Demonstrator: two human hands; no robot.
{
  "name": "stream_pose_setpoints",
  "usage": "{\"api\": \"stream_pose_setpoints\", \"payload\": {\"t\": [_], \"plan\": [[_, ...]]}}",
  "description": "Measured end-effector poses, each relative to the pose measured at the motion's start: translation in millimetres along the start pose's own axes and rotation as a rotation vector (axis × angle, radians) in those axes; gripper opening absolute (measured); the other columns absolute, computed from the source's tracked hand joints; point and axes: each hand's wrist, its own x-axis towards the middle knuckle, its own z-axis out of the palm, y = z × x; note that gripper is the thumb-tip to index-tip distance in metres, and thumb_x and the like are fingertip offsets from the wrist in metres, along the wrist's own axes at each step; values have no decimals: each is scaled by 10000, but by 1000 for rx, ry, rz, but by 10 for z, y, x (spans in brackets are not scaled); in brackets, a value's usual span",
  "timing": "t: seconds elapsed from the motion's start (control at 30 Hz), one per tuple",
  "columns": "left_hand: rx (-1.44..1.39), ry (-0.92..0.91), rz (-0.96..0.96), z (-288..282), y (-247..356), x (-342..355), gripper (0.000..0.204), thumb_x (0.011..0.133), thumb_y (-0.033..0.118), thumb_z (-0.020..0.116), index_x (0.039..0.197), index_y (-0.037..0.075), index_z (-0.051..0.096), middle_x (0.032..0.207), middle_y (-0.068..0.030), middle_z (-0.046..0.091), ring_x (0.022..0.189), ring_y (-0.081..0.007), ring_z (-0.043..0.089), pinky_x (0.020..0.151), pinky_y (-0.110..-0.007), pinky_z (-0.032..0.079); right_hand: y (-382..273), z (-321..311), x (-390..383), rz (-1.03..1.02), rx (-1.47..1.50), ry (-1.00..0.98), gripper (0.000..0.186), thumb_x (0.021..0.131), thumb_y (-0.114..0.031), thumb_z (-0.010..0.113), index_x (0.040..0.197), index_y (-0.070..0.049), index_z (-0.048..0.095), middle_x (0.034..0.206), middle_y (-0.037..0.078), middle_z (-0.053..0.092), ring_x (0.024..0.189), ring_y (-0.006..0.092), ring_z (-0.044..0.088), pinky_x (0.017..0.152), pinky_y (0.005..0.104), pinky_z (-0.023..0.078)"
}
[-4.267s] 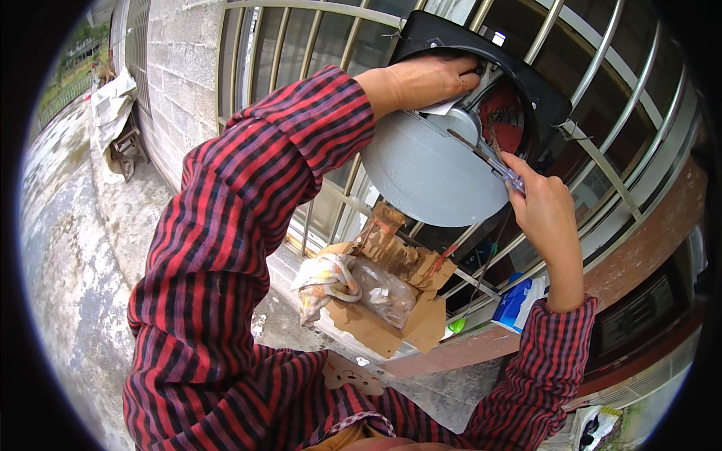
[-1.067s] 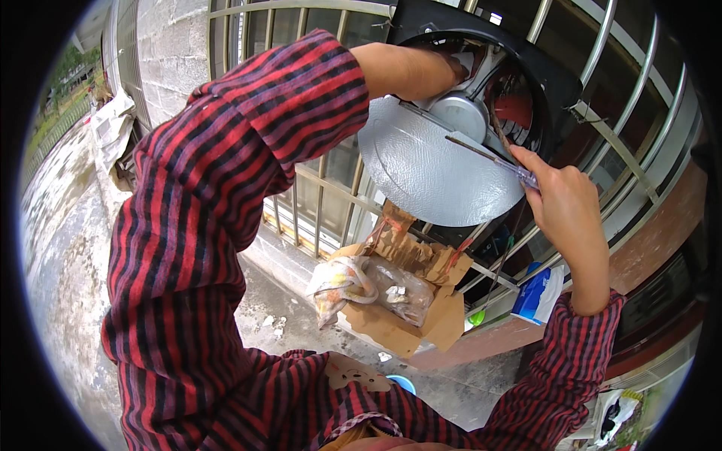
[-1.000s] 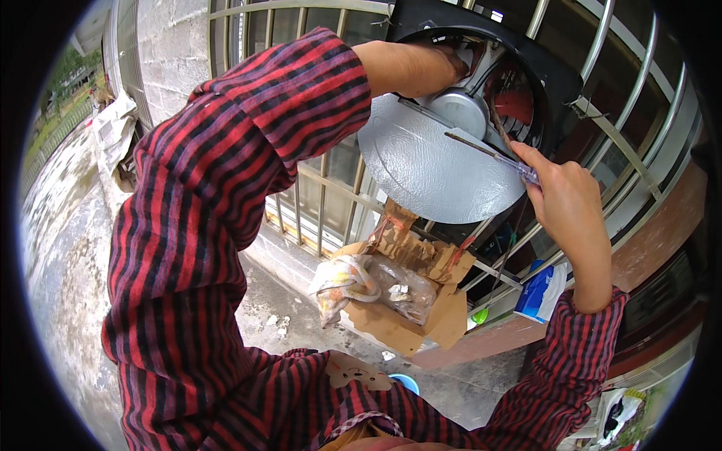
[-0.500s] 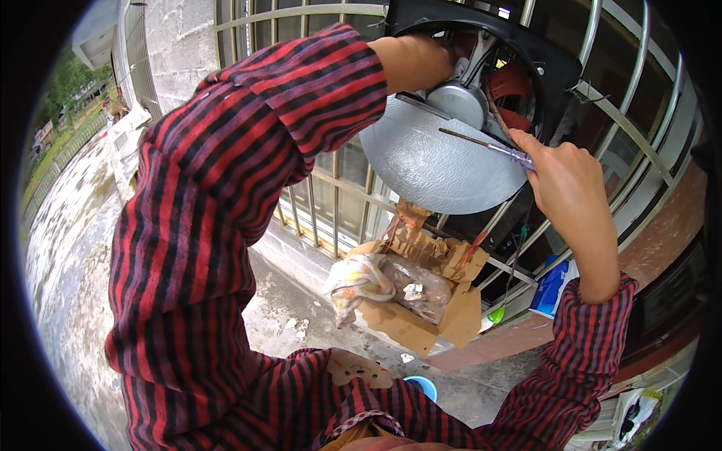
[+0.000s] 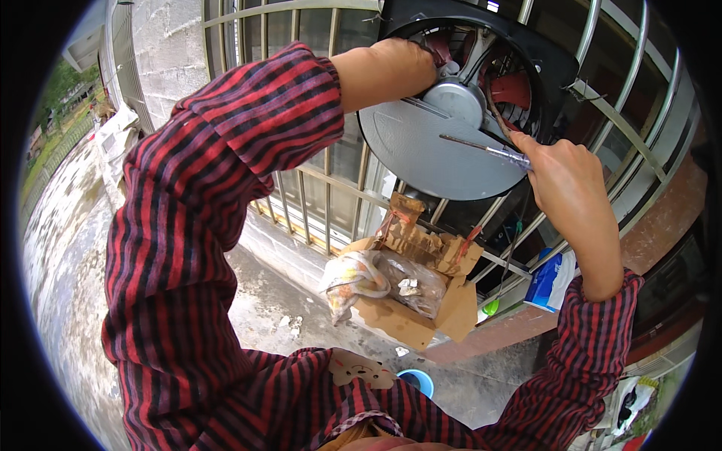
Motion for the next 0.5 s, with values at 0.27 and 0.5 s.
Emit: {"api": "stream_pose_setpoints", "payload": {"t": [0.27, 0.5], "plan": [[-332, -17, -61, 33, 41, -37, 465, 744, -122, 604, 1208, -116, 632, 1278, -281, 632, 1167, -382, 649, 967, -401, 547, 7, -48, -10, 8, -16, -36, 500, 839, -58, 700, 1328, -146, 648, 786, 191, 692, 753, 389, 685, 689, 475, 557], [-360, 338, -61, 244, 60, -33, 795, 767, -158, 532, 1523, -129, 287, 1579, -288, 349, 1472, -358, 361, 1207, -356, 343, 28, -33, -22, 14, 15, -41, 506, 839, -58, 698, 1333, -151, 643, 804, 194, 698, 760, 397, 684, 704, 479, 557]]}}
